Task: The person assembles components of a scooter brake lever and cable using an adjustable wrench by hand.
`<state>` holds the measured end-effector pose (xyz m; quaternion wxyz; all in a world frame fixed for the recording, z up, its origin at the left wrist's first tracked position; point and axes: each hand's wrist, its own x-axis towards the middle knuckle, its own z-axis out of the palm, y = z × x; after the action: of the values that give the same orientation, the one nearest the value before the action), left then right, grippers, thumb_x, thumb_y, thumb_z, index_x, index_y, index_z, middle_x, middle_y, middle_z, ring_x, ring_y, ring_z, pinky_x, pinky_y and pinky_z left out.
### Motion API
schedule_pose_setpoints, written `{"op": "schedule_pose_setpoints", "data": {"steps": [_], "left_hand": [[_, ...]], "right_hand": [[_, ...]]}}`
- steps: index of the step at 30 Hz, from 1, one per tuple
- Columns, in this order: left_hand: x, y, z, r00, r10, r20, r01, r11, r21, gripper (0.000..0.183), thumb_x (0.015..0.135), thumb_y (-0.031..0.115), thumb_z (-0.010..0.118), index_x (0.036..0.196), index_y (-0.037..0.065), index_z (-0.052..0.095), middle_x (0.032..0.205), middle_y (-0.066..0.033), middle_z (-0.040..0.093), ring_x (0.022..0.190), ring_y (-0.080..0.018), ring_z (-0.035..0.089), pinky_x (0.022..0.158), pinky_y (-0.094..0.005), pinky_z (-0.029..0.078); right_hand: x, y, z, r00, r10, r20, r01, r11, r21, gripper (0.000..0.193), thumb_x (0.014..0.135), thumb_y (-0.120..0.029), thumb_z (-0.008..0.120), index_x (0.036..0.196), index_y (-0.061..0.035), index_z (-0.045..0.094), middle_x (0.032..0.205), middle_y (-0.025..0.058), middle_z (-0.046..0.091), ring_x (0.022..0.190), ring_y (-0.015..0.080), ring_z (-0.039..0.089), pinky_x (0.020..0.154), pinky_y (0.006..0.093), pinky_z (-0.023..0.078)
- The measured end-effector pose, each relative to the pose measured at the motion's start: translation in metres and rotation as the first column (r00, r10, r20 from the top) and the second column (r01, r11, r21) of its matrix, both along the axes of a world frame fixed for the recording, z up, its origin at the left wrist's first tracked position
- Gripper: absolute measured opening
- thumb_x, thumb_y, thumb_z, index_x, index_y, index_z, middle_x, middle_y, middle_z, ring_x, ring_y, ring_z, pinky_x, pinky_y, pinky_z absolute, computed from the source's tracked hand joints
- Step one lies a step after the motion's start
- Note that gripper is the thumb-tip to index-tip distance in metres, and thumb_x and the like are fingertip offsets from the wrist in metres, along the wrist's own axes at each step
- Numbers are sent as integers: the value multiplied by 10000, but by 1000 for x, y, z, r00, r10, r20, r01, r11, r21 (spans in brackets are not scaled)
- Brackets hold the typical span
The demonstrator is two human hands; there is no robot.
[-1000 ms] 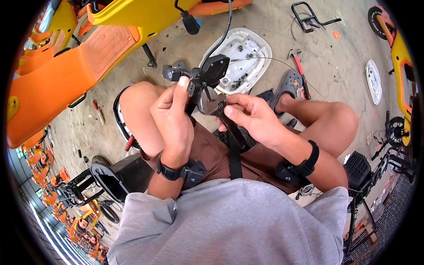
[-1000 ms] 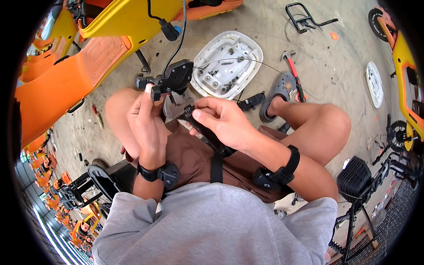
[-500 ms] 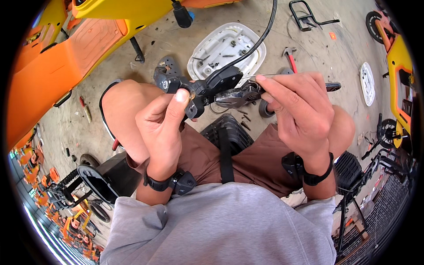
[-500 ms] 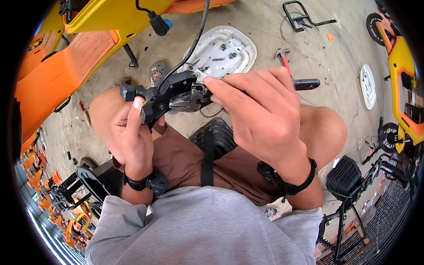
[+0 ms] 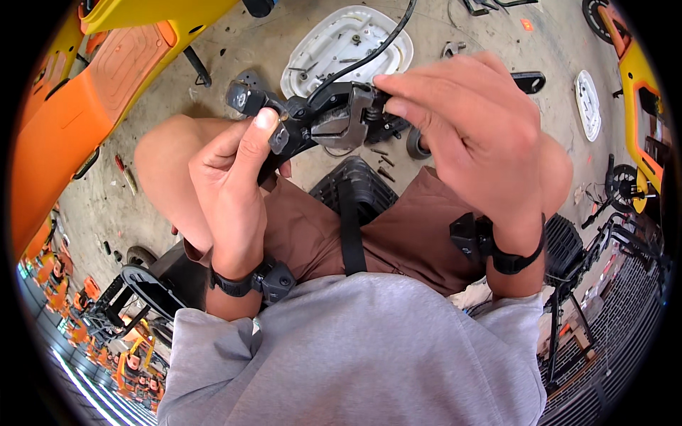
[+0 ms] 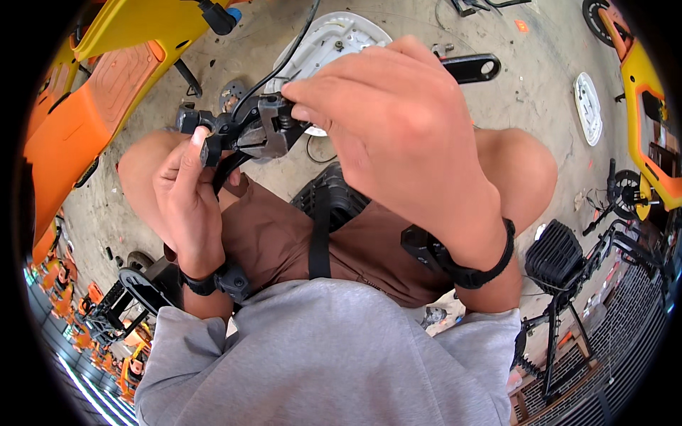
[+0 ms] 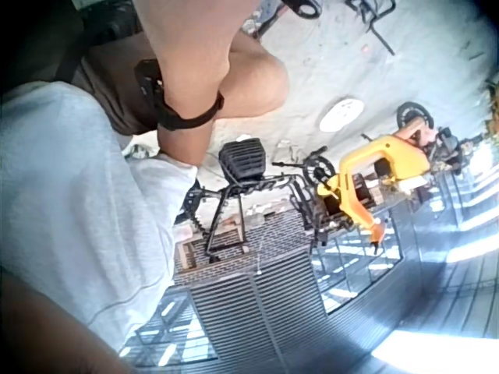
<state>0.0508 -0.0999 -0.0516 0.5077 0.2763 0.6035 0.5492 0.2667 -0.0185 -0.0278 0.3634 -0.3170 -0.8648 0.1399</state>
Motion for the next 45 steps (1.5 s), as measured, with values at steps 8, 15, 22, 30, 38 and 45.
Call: {"op": "schedule_pose_setpoints", "data": {"steps": [8, 15, 22, 30, 38, 45], "left_hand": [[-10, 0, -6, 994, -92, 53, 96, 994, -61, 246, 963, 205, 612, 924, -26, 689, 814, -107, 690, 688, -164, 642, 538, -269, 466], [-11, 2, -7, 985, -152, -84, 141, 982, -129, 244, 947, 225, 641, 905, -6, 704, 826, -102, 701, 682, -140, 638, 526, -257, 462], [-12, 3, -11, 986, -145, -86, 132, 981, -143, 240, 947, 214, 640, 906, -14, 701, 816, -99, 697, 666, -141, 630, 517, -251, 453], [-15, 5, -14, 997, -72, 6, 72, 990, -118, 255, 942, 209, 645, 929, -41, 692, 825, -122, 695, 659, -162, 637, 505, -267, 459], [-12, 4, -16, 999, -8, 40, 10, 999, -42, 229, 947, 190, 637, 953, -33, 690, 852, -131, 692, 704, -197, 671, 503, -277, 478], [-7, 3, -12, 998, 50, 43, -50, 999, 13, 246, 952, 200, 631, 907, -32, 696, 786, -101, 665, 641, -164, 615, 494, -265, 453]], "right_hand": [[1, 1, -4, 1000, 5, 11, -5, 1000, 12, 235, 702, 15, 723, 923, -61, 751, 782, 60, 705, 682, 198, 622, 664, 291, 448], [2, 0, -3, 998, 10, 67, -8, 999, -42, 221, 708, -3, 720, 917, -70, 750, 786, 47, 707, 679, 202, 615, 662, 301, 438], [-5, -7, -11, 1000, -24, 16, 24, 999, 47, 222, 700, 9, 713, 903, -73, 747, 788, 49, 709, 690, 200, 618, 664, 301, 431], [-16, -16, -20, 994, -102, -29, 98, 987, -124, 193, 752, 24, 714, 926, -55, 747, 816, 67, 717, 701, 201, 626, 703, 304, 444], [-18, -21, -31, 983, -154, -105, 127, 966, -227, 199, 778, 22, 712, 962, -45, 750, 834, 76, 725, 722, 193, 636, 697, 284, 449], [-25, -30, -29, 932, -310, -190, 173, 838, -518, 148, 797, -33, 717, 939, -51, 753, 848, 94, 731, 744, 224, 674, 725, 305, 493]]}}
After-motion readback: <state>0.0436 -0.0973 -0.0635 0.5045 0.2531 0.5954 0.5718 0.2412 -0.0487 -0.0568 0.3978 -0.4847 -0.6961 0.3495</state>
